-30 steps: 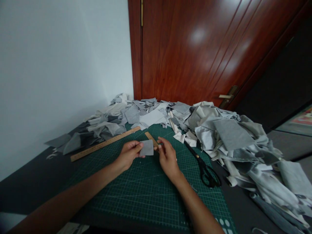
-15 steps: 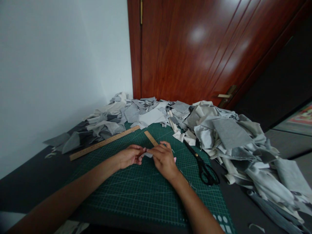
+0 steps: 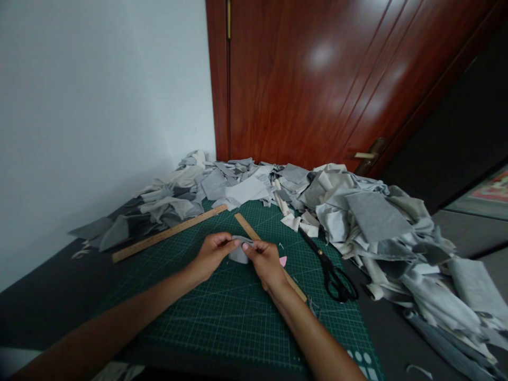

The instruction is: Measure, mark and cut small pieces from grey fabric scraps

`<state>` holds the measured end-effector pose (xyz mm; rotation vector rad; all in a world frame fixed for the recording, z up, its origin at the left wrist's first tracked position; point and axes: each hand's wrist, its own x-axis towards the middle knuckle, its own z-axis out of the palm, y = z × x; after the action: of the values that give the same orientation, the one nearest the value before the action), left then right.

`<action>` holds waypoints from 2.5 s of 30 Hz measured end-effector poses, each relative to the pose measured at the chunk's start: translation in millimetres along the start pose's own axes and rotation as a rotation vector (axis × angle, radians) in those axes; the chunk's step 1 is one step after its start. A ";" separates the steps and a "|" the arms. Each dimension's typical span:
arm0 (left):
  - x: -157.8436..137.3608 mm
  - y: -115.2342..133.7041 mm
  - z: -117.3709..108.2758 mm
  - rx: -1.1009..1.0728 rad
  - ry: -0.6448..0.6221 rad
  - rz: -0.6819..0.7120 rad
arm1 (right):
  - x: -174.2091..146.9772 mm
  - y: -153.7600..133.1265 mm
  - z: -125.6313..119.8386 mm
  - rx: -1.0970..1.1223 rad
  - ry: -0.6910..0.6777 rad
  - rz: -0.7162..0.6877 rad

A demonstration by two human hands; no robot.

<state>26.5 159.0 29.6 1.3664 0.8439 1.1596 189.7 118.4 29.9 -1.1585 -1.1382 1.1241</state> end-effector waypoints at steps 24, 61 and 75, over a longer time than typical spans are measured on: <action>-7.5 4.4 7.6 -0.264 0.065 -0.222 | -2.7 0.2 8.3 0.118 0.113 -0.095; -2.1 -0.6 6.6 -0.126 0.085 -0.108 | 4.5 7.5 -0.5 -0.203 0.102 -0.248; -8.3 6.1 10.1 -0.169 0.103 -0.073 | 2.6 7.5 8.4 0.099 0.164 -0.163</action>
<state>33.2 147.4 35.0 1.1370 0.8424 1.2241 181.2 122.2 23.1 -1.0410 -1.0199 0.9326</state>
